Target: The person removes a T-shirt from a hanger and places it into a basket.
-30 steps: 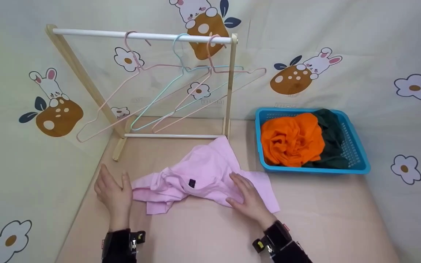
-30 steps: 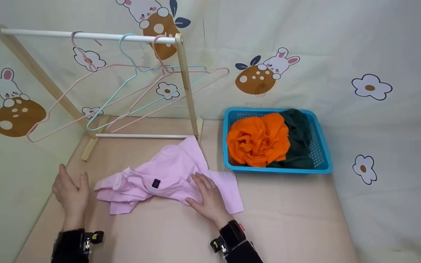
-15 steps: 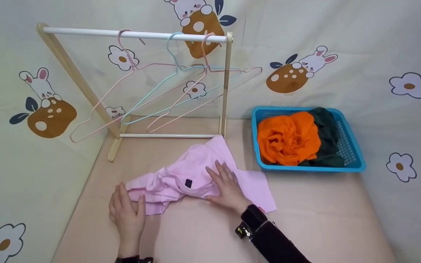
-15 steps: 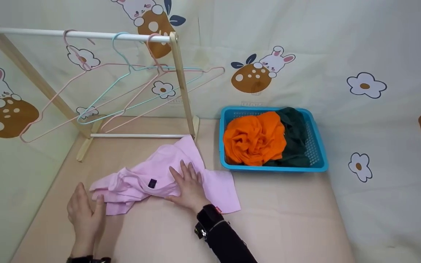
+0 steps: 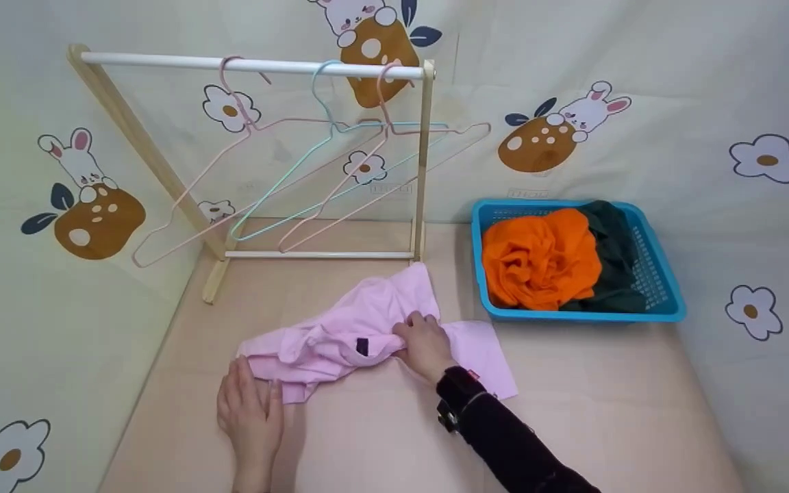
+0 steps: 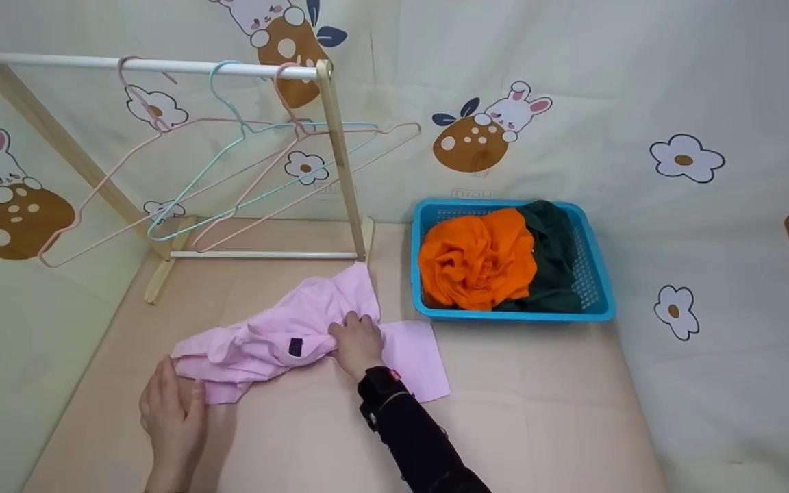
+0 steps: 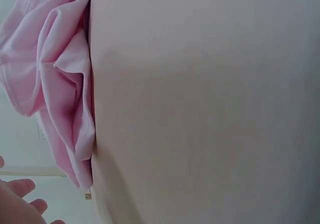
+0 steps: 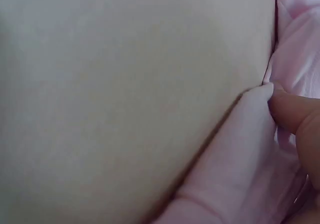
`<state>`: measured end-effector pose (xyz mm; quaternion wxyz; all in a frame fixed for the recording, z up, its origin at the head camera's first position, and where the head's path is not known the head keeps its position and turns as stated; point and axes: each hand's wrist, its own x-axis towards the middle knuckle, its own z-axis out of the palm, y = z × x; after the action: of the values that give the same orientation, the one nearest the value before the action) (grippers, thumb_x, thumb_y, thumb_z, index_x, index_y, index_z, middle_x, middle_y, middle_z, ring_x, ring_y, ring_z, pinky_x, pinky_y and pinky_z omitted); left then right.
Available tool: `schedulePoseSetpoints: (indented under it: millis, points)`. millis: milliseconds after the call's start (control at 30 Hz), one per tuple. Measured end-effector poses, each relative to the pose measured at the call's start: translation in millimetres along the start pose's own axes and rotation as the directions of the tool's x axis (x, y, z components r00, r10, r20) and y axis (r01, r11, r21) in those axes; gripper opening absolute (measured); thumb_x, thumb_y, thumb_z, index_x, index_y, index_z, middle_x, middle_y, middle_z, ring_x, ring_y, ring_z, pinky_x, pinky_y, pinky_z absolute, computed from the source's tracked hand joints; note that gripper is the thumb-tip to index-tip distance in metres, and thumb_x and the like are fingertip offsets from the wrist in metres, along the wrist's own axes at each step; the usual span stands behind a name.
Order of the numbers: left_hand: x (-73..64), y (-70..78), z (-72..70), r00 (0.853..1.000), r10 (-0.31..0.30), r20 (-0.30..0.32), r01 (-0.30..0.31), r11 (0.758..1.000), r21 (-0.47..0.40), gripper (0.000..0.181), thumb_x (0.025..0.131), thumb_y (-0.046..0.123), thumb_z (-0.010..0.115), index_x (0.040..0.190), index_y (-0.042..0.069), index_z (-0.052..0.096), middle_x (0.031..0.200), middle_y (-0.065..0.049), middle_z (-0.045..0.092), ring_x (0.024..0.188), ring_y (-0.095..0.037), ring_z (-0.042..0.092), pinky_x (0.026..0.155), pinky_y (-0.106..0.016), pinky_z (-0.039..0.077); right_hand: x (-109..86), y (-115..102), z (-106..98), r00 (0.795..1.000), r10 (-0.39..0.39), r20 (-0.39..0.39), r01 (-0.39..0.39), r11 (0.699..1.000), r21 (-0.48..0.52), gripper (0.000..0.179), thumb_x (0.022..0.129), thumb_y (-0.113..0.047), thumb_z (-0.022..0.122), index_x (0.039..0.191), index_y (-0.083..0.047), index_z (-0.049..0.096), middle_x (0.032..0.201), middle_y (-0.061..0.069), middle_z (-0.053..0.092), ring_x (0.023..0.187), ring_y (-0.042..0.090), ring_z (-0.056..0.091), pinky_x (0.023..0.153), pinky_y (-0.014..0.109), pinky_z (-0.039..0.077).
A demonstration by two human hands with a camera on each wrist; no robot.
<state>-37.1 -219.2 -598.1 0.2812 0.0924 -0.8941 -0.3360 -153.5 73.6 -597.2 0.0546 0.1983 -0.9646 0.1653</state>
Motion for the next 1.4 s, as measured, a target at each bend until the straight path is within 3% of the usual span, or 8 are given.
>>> schedulePoseSetpoints:
  millis: [100,200,433,533,733,967,1133,1400]
  points:
    - [0.0,1.1,0.9,1.0,0.005,-0.001,-0.005,1.0,-0.004,0.069,0.089,0.018,0.065,0.149,0.0,0.037,0.146,-0.033,0.035,0.132,-0.057,0.027,0.102,-0.071,0.016,0.1,6.5,-5.3,1.0,0.012,-0.014,-0.009,0.986,0.166,0.019,0.078,-0.021,0.081,0.09,-0.013,0.069,0.086,0.005,0.057,0.078,0.027,0.057,0.067,0.041,0.048]
    - [1.0,2.3,3.6,1.0,0.015,0.012,-0.015,1.0,-0.004,0.068,0.089,0.017,0.065,0.149,0.0,0.036,0.147,-0.033,0.034,0.131,-0.058,0.026,0.102,-0.072,0.016,0.7,12.7,-16.2,0.995,0.103,0.004,-0.095,0.903,0.419,0.013,0.082,-0.016,0.077,0.088,-0.009,0.068,0.083,0.006,0.064,0.078,0.025,0.061,0.072,0.04,0.049]
    - [1.1,9.2,18.5,0.996,0.066,0.065,-0.065,0.998,-0.02,0.068,0.09,0.021,0.063,0.149,0.001,0.037,0.149,-0.031,0.033,0.132,-0.058,0.025,0.1,-0.072,0.017,4.6,22.1,-58.5,0.922,0.378,0.088,-0.27,0.463,0.844,0.02,0.088,-0.008,0.07,0.105,0.001,0.067,0.104,0.01,0.067,0.092,0.019,0.057,0.082,0.03,0.046]
    - [0.6,16.2,27.2,0.992,0.091,0.089,-0.088,0.996,-0.032,0.068,0.09,0.021,0.064,0.149,0.001,0.036,0.148,-0.032,0.034,0.132,-0.057,0.025,0.099,-0.072,0.018,3.6,24.7,-81.2,0.908,0.414,0.065,-0.234,0.371,0.899,0.026,0.089,-0.003,0.067,0.112,0.007,0.064,0.111,0.015,0.064,0.097,0.021,0.056,0.085,0.029,0.046]
    - [-2.1,35.3,46.0,0.976,0.129,0.174,-0.122,0.991,-0.054,0.069,0.091,0.022,0.065,0.151,0.003,0.035,0.15,-0.03,0.032,0.134,-0.056,0.025,0.101,-0.072,0.017,2.9,32.0,-131.1,0.909,0.414,-0.051,-0.141,0.419,0.897,0.026,0.088,0.001,0.066,0.114,0.007,0.062,0.111,0.013,0.061,0.099,0.023,0.054,0.086,0.029,0.045]
    - [-8.4,55.3,62.3,0.947,0.192,0.259,-0.186,0.981,-0.049,0.071,0.093,0.03,0.064,0.153,0.007,0.034,0.152,-0.027,0.032,0.135,-0.053,0.026,0.101,-0.072,0.019,4.0,38.9,-198.7,0.839,0.488,-0.242,0.099,0.3,0.949,0.017,0.09,0.007,0.062,0.106,0.003,0.062,0.1,0.007,0.059,0.088,0.02,0.058,0.079,0.027,0.051]
    - [-12.1,60.8,65.4,0.937,0.219,0.271,-0.214,0.976,-0.048,0.071,0.092,0.031,0.065,0.152,0.007,0.035,0.152,-0.026,0.033,0.135,-0.052,0.027,0.1,-0.071,0.021,1.8,59.0,-247.7,0.712,0.548,-0.438,0.272,0.36,0.893,0.015,0.092,0.007,0.061,0.101,-0.003,0.065,0.098,0.008,0.058,0.087,0.021,0.057,0.079,0.027,0.051]
    - [-12.7,58.4,61.1,0.938,0.195,0.287,-0.195,0.98,-0.031,0.071,0.092,0.032,0.065,0.152,0.008,0.036,0.152,-0.027,0.033,0.136,-0.051,0.026,0.101,-0.071,0.021,-5.7,99.4,-295.9,0.474,0.685,-0.553,0.232,0.509,0.829,0.012,0.091,0.002,0.063,0.1,-0.006,0.063,0.099,0.007,0.057,0.091,0.022,0.052,0.083,0.03,0.045]
